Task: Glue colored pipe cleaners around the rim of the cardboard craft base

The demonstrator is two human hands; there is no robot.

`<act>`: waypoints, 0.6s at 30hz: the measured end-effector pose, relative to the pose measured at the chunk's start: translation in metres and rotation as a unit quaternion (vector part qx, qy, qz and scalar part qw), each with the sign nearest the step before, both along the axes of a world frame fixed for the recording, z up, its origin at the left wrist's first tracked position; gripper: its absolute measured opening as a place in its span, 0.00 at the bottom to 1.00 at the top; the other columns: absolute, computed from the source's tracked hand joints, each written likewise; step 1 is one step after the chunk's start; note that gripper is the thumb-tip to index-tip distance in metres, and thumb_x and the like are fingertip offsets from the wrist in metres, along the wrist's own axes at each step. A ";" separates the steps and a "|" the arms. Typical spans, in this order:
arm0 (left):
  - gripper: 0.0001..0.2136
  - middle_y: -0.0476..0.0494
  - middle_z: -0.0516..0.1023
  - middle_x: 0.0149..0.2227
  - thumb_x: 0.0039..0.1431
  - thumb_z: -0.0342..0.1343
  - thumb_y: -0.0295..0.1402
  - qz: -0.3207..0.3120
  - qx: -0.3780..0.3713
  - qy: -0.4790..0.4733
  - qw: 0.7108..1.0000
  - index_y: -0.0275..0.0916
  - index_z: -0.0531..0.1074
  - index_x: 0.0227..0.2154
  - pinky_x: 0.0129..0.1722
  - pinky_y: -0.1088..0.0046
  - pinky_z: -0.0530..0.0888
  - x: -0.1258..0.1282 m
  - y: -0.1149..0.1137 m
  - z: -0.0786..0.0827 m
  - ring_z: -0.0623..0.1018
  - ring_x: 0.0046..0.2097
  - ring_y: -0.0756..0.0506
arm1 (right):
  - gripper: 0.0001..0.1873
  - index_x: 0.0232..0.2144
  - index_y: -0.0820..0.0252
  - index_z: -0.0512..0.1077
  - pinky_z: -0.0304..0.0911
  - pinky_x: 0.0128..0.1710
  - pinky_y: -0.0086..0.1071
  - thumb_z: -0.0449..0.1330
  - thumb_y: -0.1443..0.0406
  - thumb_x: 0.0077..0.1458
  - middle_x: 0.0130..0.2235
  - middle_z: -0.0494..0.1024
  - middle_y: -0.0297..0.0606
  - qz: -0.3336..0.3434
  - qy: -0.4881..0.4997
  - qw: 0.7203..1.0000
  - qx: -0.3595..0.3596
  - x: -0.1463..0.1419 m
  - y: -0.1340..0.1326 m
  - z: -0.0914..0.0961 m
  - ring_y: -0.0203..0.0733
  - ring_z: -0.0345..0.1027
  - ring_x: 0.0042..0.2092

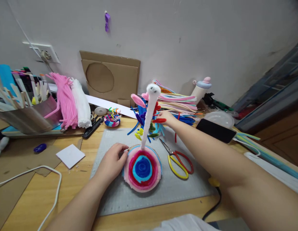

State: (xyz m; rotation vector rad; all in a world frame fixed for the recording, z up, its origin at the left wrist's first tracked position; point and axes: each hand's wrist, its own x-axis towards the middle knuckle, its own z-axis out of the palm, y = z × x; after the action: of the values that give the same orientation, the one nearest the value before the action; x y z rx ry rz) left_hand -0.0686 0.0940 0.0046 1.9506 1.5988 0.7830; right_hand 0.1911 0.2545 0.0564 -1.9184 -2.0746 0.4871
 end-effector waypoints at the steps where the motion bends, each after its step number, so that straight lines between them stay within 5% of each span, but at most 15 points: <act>1: 0.11 0.44 0.77 0.41 0.59 0.49 0.39 0.008 0.000 -0.003 1.000 0.41 0.73 0.38 0.45 0.65 0.72 -0.001 0.001 -0.001 0.76 0.44 0.42 | 0.16 0.49 0.62 0.69 0.71 0.42 0.40 0.58 0.59 0.62 0.48 0.74 0.40 -0.008 0.042 0.999 -0.004 0.002 0.001 0.008 0.43 0.72 0.43; 6: 0.11 0.44 0.78 0.40 0.57 0.49 0.37 0.072 0.002 -0.022 0.997 0.40 0.74 0.37 0.44 0.64 0.72 -0.007 0.007 -0.005 0.77 0.42 0.42 | 0.16 0.33 0.62 0.69 0.63 0.26 0.27 0.46 0.62 0.68 0.28 0.70 0.33 -0.014 0.259 0.965 0.032 0.023 -0.008 0.066 0.31 0.63 0.26; 11: 0.12 0.44 0.78 0.38 0.56 0.49 0.37 0.125 0.013 -0.062 0.990 0.39 0.74 0.37 0.40 0.67 0.72 -0.009 0.008 0.002 0.76 0.39 0.43 | 0.25 0.24 0.58 0.62 0.47 0.22 0.25 0.35 0.61 0.68 0.24 0.59 0.27 -0.010 0.408 0.903 0.132 0.051 -0.062 0.121 0.25 0.44 0.20; 15: 0.14 0.44 0.78 0.37 0.56 0.49 0.38 0.147 0.028 -0.107 0.983 0.38 0.73 0.40 0.37 0.69 0.71 -0.009 0.005 0.008 0.76 0.37 0.45 | 0.21 0.30 0.50 0.68 0.34 0.22 0.33 0.38 0.55 0.66 0.23 0.53 0.24 -0.042 0.466 0.860 0.206 0.071 -0.131 0.119 0.26 0.32 0.20; 18: 0.15 0.45 0.78 0.37 0.57 0.49 0.39 0.149 0.037 -0.139 0.978 0.38 0.73 0.42 0.37 0.70 0.71 -0.008 0.003 0.009 0.77 0.37 0.46 | 0.20 0.29 0.45 0.69 0.34 0.19 0.32 0.47 0.42 0.57 0.18 0.46 0.24 -0.057 0.483 0.863 0.134 0.090 -0.171 0.088 0.28 0.33 0.16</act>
State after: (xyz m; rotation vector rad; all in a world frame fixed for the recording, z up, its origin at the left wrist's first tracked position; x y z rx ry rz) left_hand -0.0766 0.0975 0.0134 1.5806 1.7247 1.1941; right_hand 0.2810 0.0834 0.1447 -1.2082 -1.2647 0.8511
